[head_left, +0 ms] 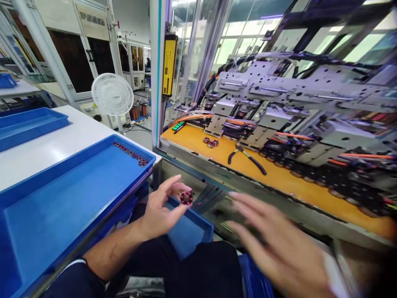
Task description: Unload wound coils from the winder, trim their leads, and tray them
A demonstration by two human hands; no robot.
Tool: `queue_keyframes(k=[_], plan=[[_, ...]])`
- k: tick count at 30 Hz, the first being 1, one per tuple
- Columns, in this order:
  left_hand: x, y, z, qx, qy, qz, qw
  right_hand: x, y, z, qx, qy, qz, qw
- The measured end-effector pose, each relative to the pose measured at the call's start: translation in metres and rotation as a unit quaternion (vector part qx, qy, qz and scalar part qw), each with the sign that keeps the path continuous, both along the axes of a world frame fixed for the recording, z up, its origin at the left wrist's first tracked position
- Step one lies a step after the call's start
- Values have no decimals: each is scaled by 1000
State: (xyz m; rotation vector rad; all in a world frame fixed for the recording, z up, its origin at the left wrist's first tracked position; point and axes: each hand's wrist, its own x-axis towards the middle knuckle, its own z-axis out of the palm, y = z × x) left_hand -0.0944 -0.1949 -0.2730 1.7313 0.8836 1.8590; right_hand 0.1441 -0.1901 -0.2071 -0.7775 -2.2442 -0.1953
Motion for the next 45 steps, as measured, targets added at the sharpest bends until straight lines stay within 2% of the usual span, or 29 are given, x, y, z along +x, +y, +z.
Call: queue_keyframes(k=[3,5,10,14,16,18,22,24,27,30,32,34,38,40,43,45], plan=[[-1,-37,-8,2,17,-11,1000,-42,-31,-14,-2,-39,82,996],[-2,-56,-12,5,22,-14,1000,-56,-47,-20,-29,-45,117,992],[-8,-80,-18,-32,-7,-42,999,-54,-75,-27,-114,-39,177,977],[-12,-83,-20,-98,-54,-84,990,-46,-85,-37,-244,6,172,954],[-10,-79,-20,-97,-48,-94,990,-41,-82,-43,-338,44,160,926],[-5,-72,-21,-88,-29,-104,990,-37,-76,-49,-424,119,117,890],[14,-52,-24,-71,8,-152,986,-35,-62,-58,-531,311,26,788],[26,-42,-26,-63,11,-174,983,-38,-56,-63,-559,374,20,740],[39,-29,-31,-71,1,-207,976,-40,-53,-75,-565,455,26,687],[44,-21,-36,-115,-36,-239,963,-39,-57,-90,-553,537,28,637],[43,-19,-39,-150,-58,-250,955,-37,-59,-97,-568,552,27,610],[40,-18,-41,-172,-56,-256,950,-32,-59,-101,-587,541,28,601],[35,-20,-41,-165,5,-277,947,-25,-52,-102,-577,511,35,636],[34,-22,-40,-167,22,-292,941,-26,-50,-101,-580,500,44,641],[35,-23,-39,-205,-35,-323,923,-33,-54,-103,-585,518,43,623],[36,-22,-39,-255,-100,-342,899,-37,-60,-105,-578,533,37,616]])
